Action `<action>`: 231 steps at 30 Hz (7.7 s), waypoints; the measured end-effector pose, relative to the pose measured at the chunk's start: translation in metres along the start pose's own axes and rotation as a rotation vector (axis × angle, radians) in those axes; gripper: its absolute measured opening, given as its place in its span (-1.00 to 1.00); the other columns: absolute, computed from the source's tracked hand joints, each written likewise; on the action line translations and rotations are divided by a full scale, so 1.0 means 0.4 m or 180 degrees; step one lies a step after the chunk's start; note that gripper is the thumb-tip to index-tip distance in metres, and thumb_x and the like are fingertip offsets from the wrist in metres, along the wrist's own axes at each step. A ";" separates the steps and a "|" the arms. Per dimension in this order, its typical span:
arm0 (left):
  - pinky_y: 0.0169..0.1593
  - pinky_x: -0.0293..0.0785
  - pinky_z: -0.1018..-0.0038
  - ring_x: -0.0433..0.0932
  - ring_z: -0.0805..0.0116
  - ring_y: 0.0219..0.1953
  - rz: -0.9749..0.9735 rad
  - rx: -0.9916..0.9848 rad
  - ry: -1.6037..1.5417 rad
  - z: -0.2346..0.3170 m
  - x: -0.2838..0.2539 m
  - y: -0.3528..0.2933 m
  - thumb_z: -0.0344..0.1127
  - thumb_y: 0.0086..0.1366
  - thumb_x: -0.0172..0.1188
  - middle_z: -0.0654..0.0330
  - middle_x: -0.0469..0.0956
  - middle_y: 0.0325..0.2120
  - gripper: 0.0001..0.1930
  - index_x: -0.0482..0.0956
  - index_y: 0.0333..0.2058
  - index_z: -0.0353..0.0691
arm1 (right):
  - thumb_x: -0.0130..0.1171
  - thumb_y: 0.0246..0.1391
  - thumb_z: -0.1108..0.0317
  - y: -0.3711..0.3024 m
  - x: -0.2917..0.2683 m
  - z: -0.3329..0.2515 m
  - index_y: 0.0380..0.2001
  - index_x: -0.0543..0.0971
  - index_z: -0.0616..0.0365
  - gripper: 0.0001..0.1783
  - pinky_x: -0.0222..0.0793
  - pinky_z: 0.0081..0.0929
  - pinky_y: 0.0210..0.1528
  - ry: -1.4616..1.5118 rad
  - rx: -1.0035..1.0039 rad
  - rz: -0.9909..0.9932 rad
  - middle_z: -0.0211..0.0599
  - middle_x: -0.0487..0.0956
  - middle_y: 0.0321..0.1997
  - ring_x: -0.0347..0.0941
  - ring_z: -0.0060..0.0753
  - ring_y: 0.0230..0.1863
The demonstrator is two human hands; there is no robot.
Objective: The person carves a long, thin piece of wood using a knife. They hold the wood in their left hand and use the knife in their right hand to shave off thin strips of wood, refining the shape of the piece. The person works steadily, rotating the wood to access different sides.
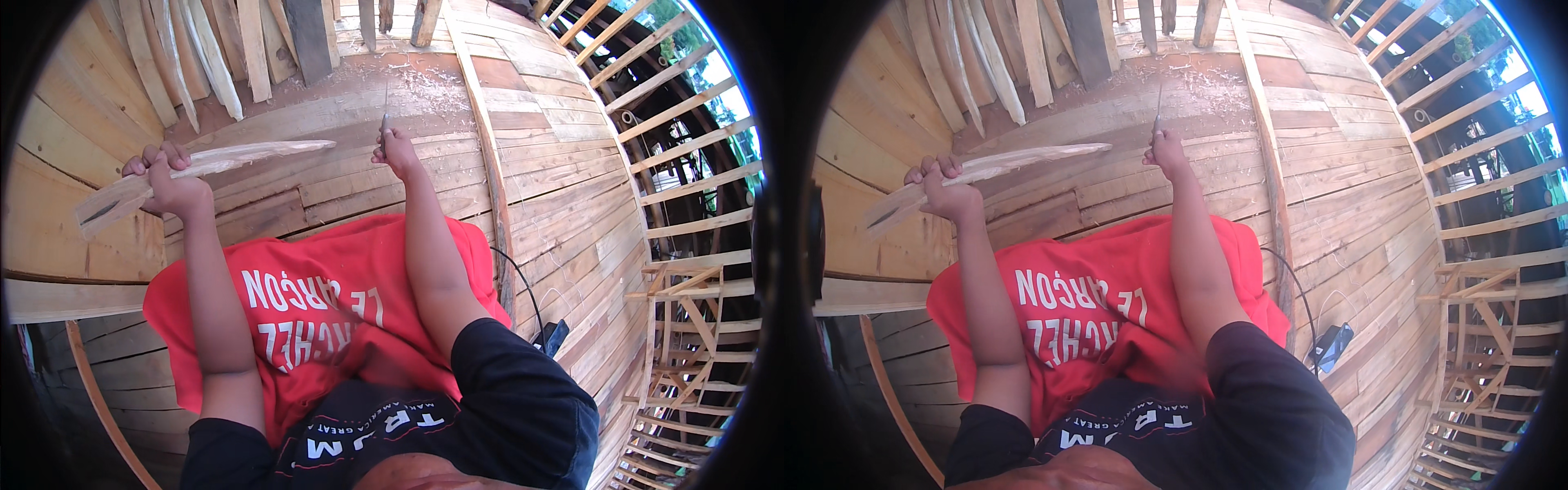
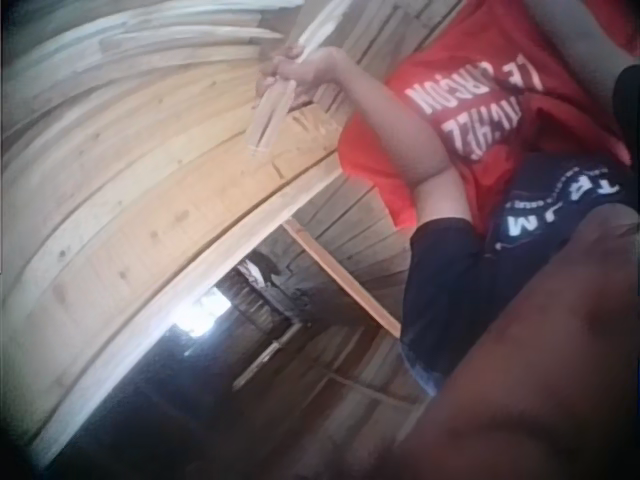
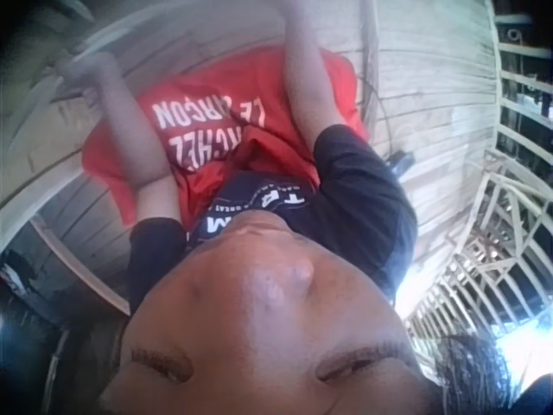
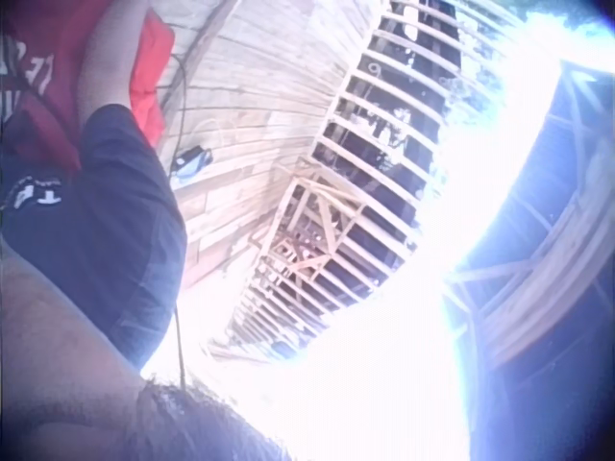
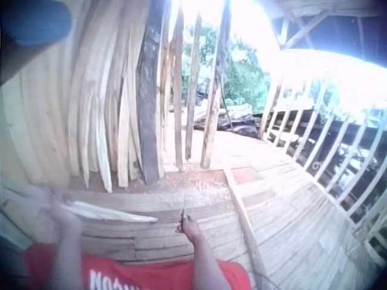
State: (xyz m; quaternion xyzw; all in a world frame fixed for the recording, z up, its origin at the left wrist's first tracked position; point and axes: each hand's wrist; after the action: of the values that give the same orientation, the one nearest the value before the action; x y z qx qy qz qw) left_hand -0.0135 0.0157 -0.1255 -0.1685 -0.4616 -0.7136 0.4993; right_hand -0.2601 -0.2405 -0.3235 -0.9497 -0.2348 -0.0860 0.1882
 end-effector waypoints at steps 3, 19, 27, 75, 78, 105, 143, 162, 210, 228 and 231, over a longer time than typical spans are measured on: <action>-0.57 0.24 0.50 0.19 0.46 -0.69 -0.0224 0.0021 -0.0026 0.014 0.003 -0.010 -0.71 0.01 -0.02 0.30 0.18 -0.64 -0.64 0.17 -0.32 -0.07 | -0.01 0.29 0.38 -0.060 0.056 -0.063 -0.08 0.32 0.32 -0.75 0.61 -0.37 -0.40 -0.0337 -0.0179 -0.0348 -0.26 0.41 -0.34 0.44 -0.45 -0.49; -0.57 0.24 0.56 0.18 0.51 -0.69 -0.0037 0.0176 0.0168 0.053 0.047 -0.015 -0.68 0.06 -0.02 0.28 0.19 -0.63 -0.67 0.14 -0.30 -0.13 | -0.16 0.40 0.11 -0.195 0.252 0.086 -0.25 0.39 0.20 -0.66 0.29 -0.43 -0.64 -0.1786 0.0551 -0.1059 -0.32 0.44 -0.53 0.40 -0.52 -0.63; -0.56 0.19 0.54 0.20 0.51 -0.67 0.0786 0.0143 0.0742 0.054 0.090 -0.021 -0.66 0.06 -0.06 0.28 0.24 -0.59 -0.71 0.14 -0.32 -0.14 | -0.23 0.39 0.05 -0.201 0.356 0.013 -0.37 0.49 0.34 -0.46 0.38 0.00 -0.20 -0.3161 -0.1350 -0.0639 0.22 0.56 -0.39 0.50 0.26 -0.30; -0.46 0.23 0.42 0.16 0.48 -0.70 -0.0256 -0.0900 0.0867 0.036 0.093 0.007 -0.17 0.31 0.10 0.37 0.12 -0.78 -0.61 0.17 -0.65 -0.01 | -0.25 0.35 0.04 -0.162 0.280 0.040 -0.39 0.58 0.41 -0.38 0.38 0.08 -0.05 -0.3134 -0.0174 -0.0364 0.28 0.58 -0.40 0.53 0.30 -0.20; -0.43 0.24 0.42 0.17 0.48 -0.68 -0.0031 -0.0838 0.0952 0.036 0.090 0.019 -0.17 0.31 0.12 0.38 0.12 -0.76 -0.61 0.18 -0.65 -0.01 | -0.21 0.35 0.04 -0.150 0.293 0.008 -0.38 0.54 0.40 -0.42 0.37 0.03 -0.12 -0.3008 0.0622 -0.0408 0.26 0.55 -0.41 0.52 0.28 -0.24; -0.37 0.35 0.39 0.25 0.46 -0.60 0.0780 -0.0486 0.1224 0.041 0.186 -0.056 -0.39 0.28 0.18 0.32 0.23 -0.68 -0.74 0.28 -0.53 -0.15 | -0.29 0.36 0.05 -0.220 0.406 -0.091 -0.37 0.56 0.44 -0.37 0.35 0.13 -0.02 -0.2639 -0.0643 -0.0704 0.35 0.56 -0.32 0.51 0.31 -0.13; -0.24 0.39 0.31 0.32 0.36 -0.50 0.0723 -0.0634 0.1207 0.026 0.114 0.013 -0.31 0.23 0.20 0.27 0.23 -0.66 -0.70 0.25 -0.58 -0.12 | -0.24 0.36 0.07 -0.128 0.334 -0.013 -0.36 0.57 0.38 -0.43 0.38 0.07 -0.09 -0.3393 -0.0141 -0.0687 0.28 0.58 -0.34 0.51 0.31 -0.19; -0.27 0.37 0.31 0.29 0.37 -0.53 0.0598 -0.0702 0.1161 0.023 0.110 0.014 -0.28 0.22 0.18 0.29 0.19 -0.68 -0.69 0.23 -0.60 -0.09 | -0.28 0.37 0.09 -0.114 0.320 0.019 -0.26 0.58 0.37 -0.44 0.39 0.07 -0.03 -0.3908 -0.0019 -0.0437 0.28 0.58 -0.22 0.51 0.28 -0.08; -0.49 0.37 0.46 0.34 0.44 -0.71 -0.2542 -0.0588 -0.0554 0.021 0.002 0.059 -0.36 0.24 0.03 0.30 0.34 -0.78 -0.77 0.26 -0.60 -0.11 | -0.17 0.35 0.06 -0.235 0.370 -0.121 -0.46 0.53 0.35 -0.45 0.34 0.06 -0.21 -0.2880 -0.0200 -0.0955 0.24 0.55 -0.46 0.49 0.34 -0.30; -0.42 0.30 0.42 0.31 0.44 -0.67 -0.2134 -0.0655 -0.0290 0.018 -0.003 0.052 -0.30 0.28 -0.02 0.32 0.29 -0.76 -0.76 0.26 -0.60 -0.05 | -0.16 0.35 0.05 -0.230 0.375 -0.095 -0.49 0.50 0.34 -0.45 0.31 0.06 -0.33 -0.3179 -0.0832 -0.0675 0.18 0.50 -0.57 0.47 0.30 -0.40; -0.43 0.30 0.41 0.30 0.45 -0.67 -0.2216 -0.0669 -0.0261 0.027 0.009 0.044 -0.30 0.28 -0.03 0.32 0.28 -0.76 -0.75 0.25 -0.60 -0.05 | -0.16 0.36 0.04 -0.234 0.372 -0.051 -0.49 0.50 0.34 -0.44 0.32 0.07 -0.31 -0.3096 -0.0709 -0.0403 0.19 0.50 -0.57 0.48 0.31 -0.40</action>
State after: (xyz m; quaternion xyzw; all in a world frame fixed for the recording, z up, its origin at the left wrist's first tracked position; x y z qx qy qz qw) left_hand -0.0023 0.0211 -0.1088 -0.0801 -0.4350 -0.8770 0.1875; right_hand -0.1763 -0.1104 -0.2377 -0.8781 -0.3419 0.3308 -0.0511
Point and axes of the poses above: each hand's wrist, its own y-axis towards the middle knuckle, its own x-axis out of the palm, z = x × y
